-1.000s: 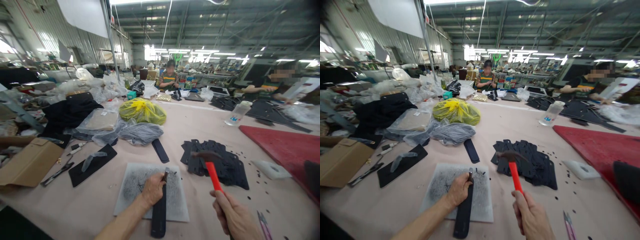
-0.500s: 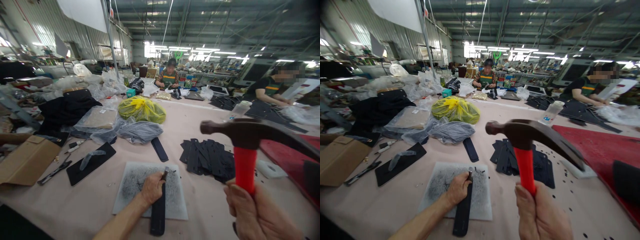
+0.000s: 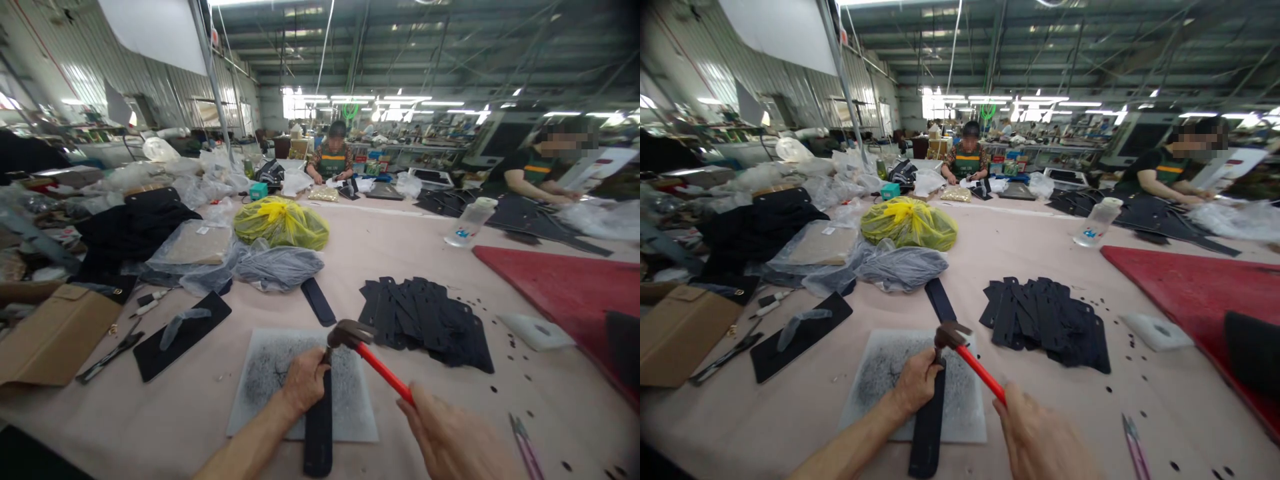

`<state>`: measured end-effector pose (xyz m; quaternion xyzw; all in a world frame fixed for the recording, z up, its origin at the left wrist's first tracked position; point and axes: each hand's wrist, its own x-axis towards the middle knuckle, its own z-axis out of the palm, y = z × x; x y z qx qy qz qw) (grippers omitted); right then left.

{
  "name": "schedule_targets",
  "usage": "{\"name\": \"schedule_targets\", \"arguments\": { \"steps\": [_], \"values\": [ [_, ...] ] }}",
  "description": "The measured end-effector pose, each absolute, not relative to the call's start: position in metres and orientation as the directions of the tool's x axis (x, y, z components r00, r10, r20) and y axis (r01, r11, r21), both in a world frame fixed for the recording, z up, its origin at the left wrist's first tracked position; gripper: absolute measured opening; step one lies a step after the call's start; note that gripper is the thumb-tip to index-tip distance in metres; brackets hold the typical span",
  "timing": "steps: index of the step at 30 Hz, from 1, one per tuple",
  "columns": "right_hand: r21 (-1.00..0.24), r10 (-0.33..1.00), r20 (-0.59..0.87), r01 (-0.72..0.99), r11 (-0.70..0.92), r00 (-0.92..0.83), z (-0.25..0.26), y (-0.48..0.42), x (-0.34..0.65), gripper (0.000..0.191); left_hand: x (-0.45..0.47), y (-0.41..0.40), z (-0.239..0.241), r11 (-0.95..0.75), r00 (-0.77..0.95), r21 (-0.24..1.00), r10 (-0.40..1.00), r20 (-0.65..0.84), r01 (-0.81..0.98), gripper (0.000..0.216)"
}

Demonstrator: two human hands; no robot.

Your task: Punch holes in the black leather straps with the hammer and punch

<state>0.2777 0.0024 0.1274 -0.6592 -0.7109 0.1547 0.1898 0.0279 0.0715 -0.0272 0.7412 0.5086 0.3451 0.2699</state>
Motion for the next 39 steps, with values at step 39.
{"name": "schedule_targets", "arguments": {
  "steps": [39],
  "values": [
    [-0.461, 0.959, 0.036, 0.847, 0.266, -0.282, -0.003, -0.010, 0.171, 0.060, 0.011, 0.057, -0.012, -0.111, 0.021, 0.928, 0.994, 0.110, 0.357, 0.023]
  ]
}}
